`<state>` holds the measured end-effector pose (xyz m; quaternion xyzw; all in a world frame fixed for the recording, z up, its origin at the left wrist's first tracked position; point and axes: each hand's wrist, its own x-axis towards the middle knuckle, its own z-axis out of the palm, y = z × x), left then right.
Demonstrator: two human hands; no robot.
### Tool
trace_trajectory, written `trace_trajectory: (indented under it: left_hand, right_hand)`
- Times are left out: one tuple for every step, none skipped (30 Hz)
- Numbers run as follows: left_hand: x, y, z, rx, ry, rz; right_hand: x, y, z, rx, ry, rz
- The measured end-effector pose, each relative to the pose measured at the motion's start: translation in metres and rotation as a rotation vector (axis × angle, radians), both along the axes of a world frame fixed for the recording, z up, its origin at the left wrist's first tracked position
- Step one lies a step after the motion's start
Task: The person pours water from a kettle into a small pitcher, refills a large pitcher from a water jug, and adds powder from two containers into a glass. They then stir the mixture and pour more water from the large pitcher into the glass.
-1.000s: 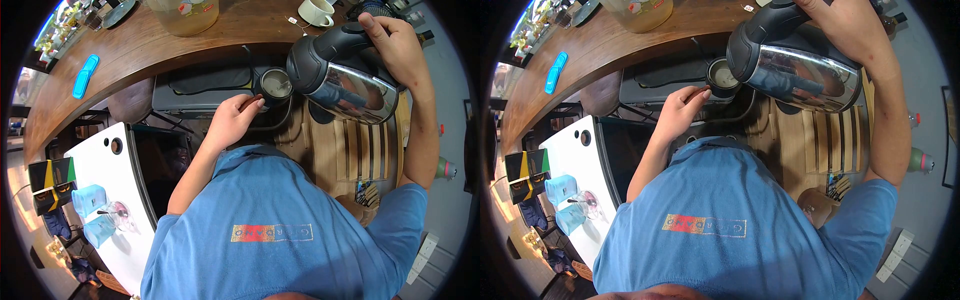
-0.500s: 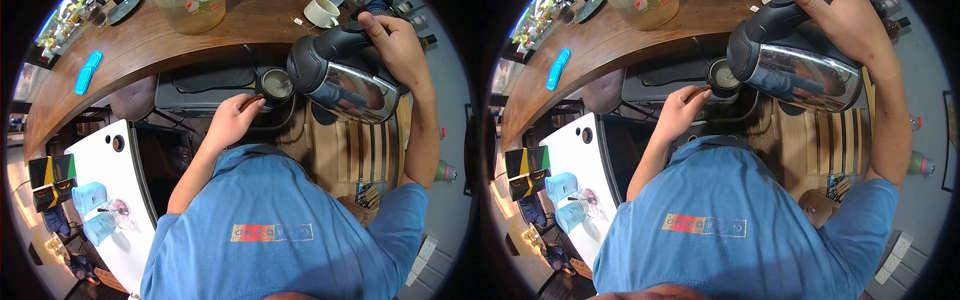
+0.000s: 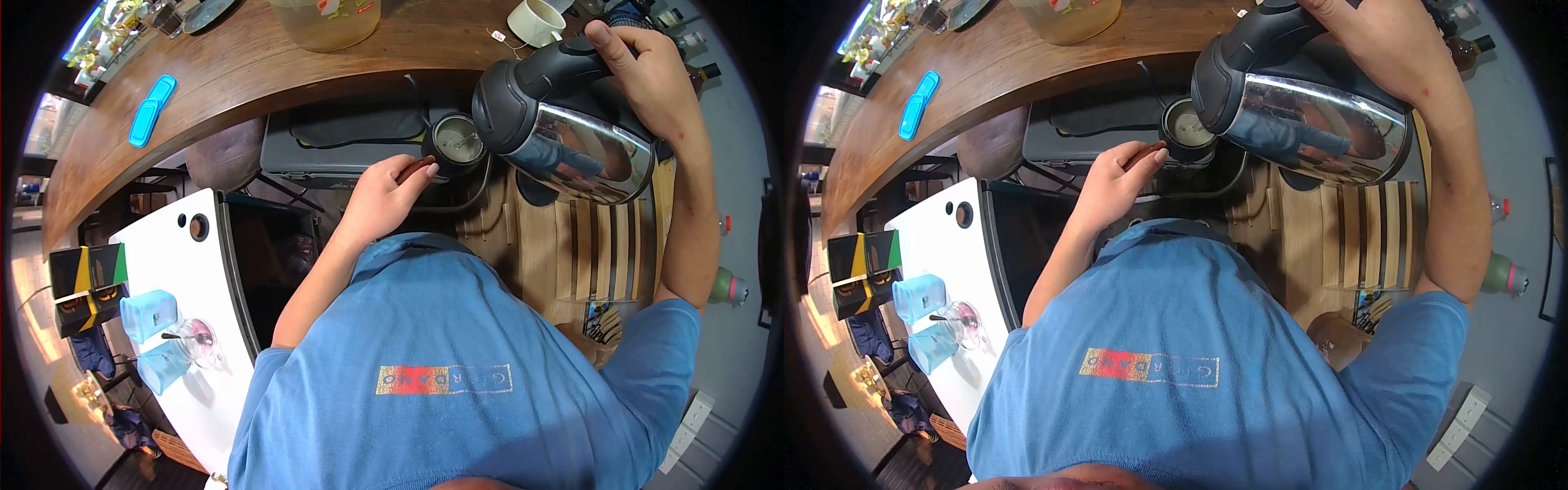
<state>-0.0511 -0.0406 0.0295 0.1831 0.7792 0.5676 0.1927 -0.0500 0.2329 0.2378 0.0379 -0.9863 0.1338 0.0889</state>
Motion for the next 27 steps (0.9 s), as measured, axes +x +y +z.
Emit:
trace_trajectory:
  left_hand:
    - [0.0, 0.0, 0.001, 0.006, 0.011, 0.004]
    - [0.001, -0.001, 0.002, 0.012, 0.021, 0.007]
    - [0.001, -0.002, 0.002, 0.011, 0.02, 0.007]
    - [0.0, -0.002, 0.002, 0.0, 0.016, 0.008]
    - [0.0, -0.003, 0.003, -0.011, 0.014, 0.009]
    - [0.0, -0.003, 0.003, -0.011, 0.012, 0.01]
    - [0.001, -0.003, 0.004, -0.002, 0.018, 0.015]
    - [0.001, -0.003, 0.004, 0.007, 0.025, 0.021]
    - [0.001, -0.004, 0.004, 0.007, 0.025, 0.023]
    - [0.001, -0.004, 0.003, 0.007, 0.024, 0.03]
    - [0.001, -0.004, 0.002, 0.007, 0.022, 0.036]
    - [0.001, -0.004, 0.001, 0.007, 0.022, 0.037]
    - [0.0, -0.004, 0.001, 0.01, 0.018, 0.037]
    - [0.001, -0.003, 0.0, 0.013, 0.013, 0.038]
    - [0.001, -0.003, 0.0, 0.014, 0.013, 0.04]
    - [0.001, -0.003, 0.0, 0.019, 0.004, 0.041]
    - [0.001, -0.004, 0.0, 0.025, -0.005, 0.042]
    - [0.001, -0.003, 0.0, 0.025, -0.007, 0.044]
    - [0.002, -0.003, 0.0, 0.035, -0.011, 0.048]
    - [0.002, -0.002, -0.001, 0.045, -0.015, 0.052]
    - [0.002, -0.002, -0.002, 0.046, -0.016, 0.052]
    - [0.002, -0.002, -0.005, 0.044, -0.01, 0.053]
    - [0.001, -0.001, -0.006, 0.043, -0.003, 0.055]
    - [0.001, -0.001, -0.007, 0.044, -0.003, 0.055]
    - [0.001, 0.0, -0.008, 0.039, -0.001, 0.052]
    - [0.0, 0.0, -0.009, 0.034, 0.001, 0.048]
    - [0.0, 0.001, -0.008, 0.034, 0.001, 0.048]
  right_hand:
    - [-0.001, 0.0, 0.0, -0.002, -0.001, 0.001]
    - [-0.001, -0.001, -0.001, 0.004, 0.005, 0.005]
    - [-0.002, -0.001, -0.001, 0.011, 0.01, 0.009]
    - [-0.002, -0.003, -0.001, 0.01, 0.009, 0.01]
    - [-0.002, -0.005, -0.002, -0.015, 0.01, 0.01]
    - [-0.002, -0.007, -0.002, -0.041, 0.011, 0.01]
    - [-0.003, -0.007, -0.002, -0.041, 0.009, 0.011]
    - [-0.003, -0.007, -0.003, -0.035, 0.02, 0.015]
    - [-0.004, -0.006, -0.003, -0.029, 0.032, 0.019]
    - [-0.005, -0.004, -0.003, -0.028, 0.031, 0.02]
    - [-0.007, -0.001, -0.002, -0.02, 0.007, 0.028]
    - [-0.008, 0.001, -0.002, -0.012, -0.017, 0.036]
    - [-0.008, -0.001, -0.002, -0.012, -0.018, 0.038]
    - [-0.007, -0.003, -0.003, -0.009, -0.001, 0.04]
    - [-0.007, -0.004, -0.003, -0.005, 0.016, 0.043]
    - [-0.007, -0.004, -0.003, -0.004, 0.016, 0.045]
    - [-0.007, -0.002, -0.002, -0.015, -0.005, 0.024]
    - [-0.007, -0.001, -0.002, -0.026, -0.027, 0.001]
    - [-0.007, -0.002, -0.002, -0.025, -0.028, 0.003]
    - [-0.007, -0.002, -0.003, -0.03, -0.01, 0.003]
    - [-0.006, -0.003, -0.003, -0.036, 0.009, 0.004]
    - [-0.007, -0.001, -0.003, -0.035, 0.008, 0.004]
    - [-0.007, 0.001, -0.003, -0.016, 0.006, -0.002]
    - [-0.008, 0.002, -0.003, 0.002, 0.004, -0.007]
    - [-0.009, 0.003, -0.003, 0.003, 0.003, -0.007]
    - [-0.009, 0.004, -0.003, -0.001, -0.003, -0.013]
    - [-0.009, 0.005, -0.003, -0.006, -0.009, -0.019]
